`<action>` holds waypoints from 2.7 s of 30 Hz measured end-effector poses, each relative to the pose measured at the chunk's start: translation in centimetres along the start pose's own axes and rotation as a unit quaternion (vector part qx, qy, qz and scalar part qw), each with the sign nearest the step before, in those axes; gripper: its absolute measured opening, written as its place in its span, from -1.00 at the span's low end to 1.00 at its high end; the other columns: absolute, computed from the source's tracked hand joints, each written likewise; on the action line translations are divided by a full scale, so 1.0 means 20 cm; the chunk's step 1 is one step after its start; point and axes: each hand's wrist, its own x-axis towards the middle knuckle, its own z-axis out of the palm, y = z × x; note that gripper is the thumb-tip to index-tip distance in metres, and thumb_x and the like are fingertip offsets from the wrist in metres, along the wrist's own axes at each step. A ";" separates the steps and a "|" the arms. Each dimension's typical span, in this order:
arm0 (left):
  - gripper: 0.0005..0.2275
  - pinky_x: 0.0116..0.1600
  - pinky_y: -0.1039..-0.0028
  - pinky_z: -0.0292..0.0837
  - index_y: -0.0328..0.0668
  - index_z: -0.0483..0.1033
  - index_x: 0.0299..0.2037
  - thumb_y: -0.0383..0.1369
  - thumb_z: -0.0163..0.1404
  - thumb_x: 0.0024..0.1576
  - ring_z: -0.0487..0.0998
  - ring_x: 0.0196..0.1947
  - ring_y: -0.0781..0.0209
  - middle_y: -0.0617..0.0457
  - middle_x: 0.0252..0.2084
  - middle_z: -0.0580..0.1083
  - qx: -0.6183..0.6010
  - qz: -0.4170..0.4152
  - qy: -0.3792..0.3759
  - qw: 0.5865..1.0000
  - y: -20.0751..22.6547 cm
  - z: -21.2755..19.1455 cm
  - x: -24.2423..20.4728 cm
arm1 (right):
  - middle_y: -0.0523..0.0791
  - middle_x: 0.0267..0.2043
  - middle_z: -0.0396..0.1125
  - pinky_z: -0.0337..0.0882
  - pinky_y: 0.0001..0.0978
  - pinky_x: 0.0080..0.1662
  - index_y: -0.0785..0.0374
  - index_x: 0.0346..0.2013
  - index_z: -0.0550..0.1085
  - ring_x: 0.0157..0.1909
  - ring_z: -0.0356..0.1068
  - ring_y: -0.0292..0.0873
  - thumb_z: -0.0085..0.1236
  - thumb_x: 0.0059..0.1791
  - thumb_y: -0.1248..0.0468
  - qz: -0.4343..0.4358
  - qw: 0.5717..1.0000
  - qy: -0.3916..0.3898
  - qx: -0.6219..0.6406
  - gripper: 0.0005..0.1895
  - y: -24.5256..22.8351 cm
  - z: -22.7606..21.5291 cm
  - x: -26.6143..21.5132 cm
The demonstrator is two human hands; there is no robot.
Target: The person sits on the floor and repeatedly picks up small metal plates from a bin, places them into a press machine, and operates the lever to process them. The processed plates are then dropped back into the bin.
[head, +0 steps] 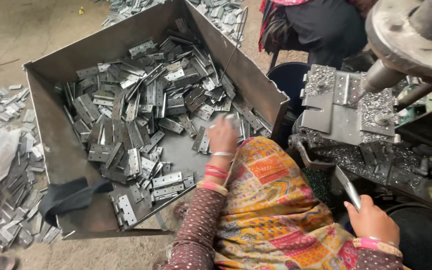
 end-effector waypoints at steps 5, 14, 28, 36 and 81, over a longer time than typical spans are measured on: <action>-0.48 0.19 -0.15 0.33 -0.05 0.45 0.19 -0.11 -0.05 0.01 0.45 0.20 -0.05 -0.03 0.24 0.43 0.234 -0.022 -0.109 0.966 -0.56 0.27 -0.27 | 0.00 -0.47 0.52 0.50 0.14 -0.25 0.08 -0.18 0.41 -0.37 0.55 0.18 0.03 0.06 -0.23 0.011 1.000 -0.001 -0.022 -0.55 -0.03 0.02 0.04; -0.83 -0.22 0.08 0.54 -0.15 0.49 -0.06 -0.40 -0.11 0.21 0.62 -0.27 -0.16 -0.11 -0.11 0.56 0.078 -0.002 -0.113 0.991 -0.50 0.10 -0.13 | -0.01 -0.43 0.50 0.51 0.11 -0.30 0.08 -0.18 0.38 -0.35 0.54 0.16 0.03 0.03 -0.16 0.016 1.000 -0.016 0.014 -0.61 -0.06 0.01 0.03; -0.62 0.45 -0.05 0.03 -0.10 0.52 0.12 -0.26 0.08 0.08 0.33 0.30 -0.21 -0.20 0.29 0.36 0.027 0.321 0.020 0.946 1.01 -0.17 0.03 | -0.03 -0.35 0.51 0.53 0.05 -0.23 0.10 -0.17 0.35 -0.28 0.55 0.15 0.11 -0.02 -0.11 0.012 0.998 -0.028 0.054 -0.61 -0.13 -0.07 0.01; -0.49 0.49 0.01 -0.05 -0.40 0.45 0.19 -0.15 -0.04 0.13 0.31 0.36 -0.11 -0.22 0.33 0.32 0.060 0.247 -0.001 0.967 1.06 -0.04 -0.03 | -0.03 -0.36 0.51 0.54 0.04 -0.21 0.10 -0.12 0.36 -0.27 0.54 0.16 0.12 -0.02 -0.10 -0.001 0.997 -0.038 0.071 -0.60 -0.13 -0.04 0.05; -0.72 0.43 -0.28 -0.20 -0.15 0.68 -0.13 -0.21 -0.01 0.13 0.21 0.40 -0.14 -0.13 0.26 0.39 0.087 0.274 -0.196 0.937 1.34 -0.08 0.10 | 0.03 0.04 0.49 0.49 -0.07 0.13 0.16 0.03 0.57 0.11 0.51 0.09 0.13 0.04 -0.13 0.048 0.972 -0.228 0.012 -0.52 -0.28 -0.61 0.24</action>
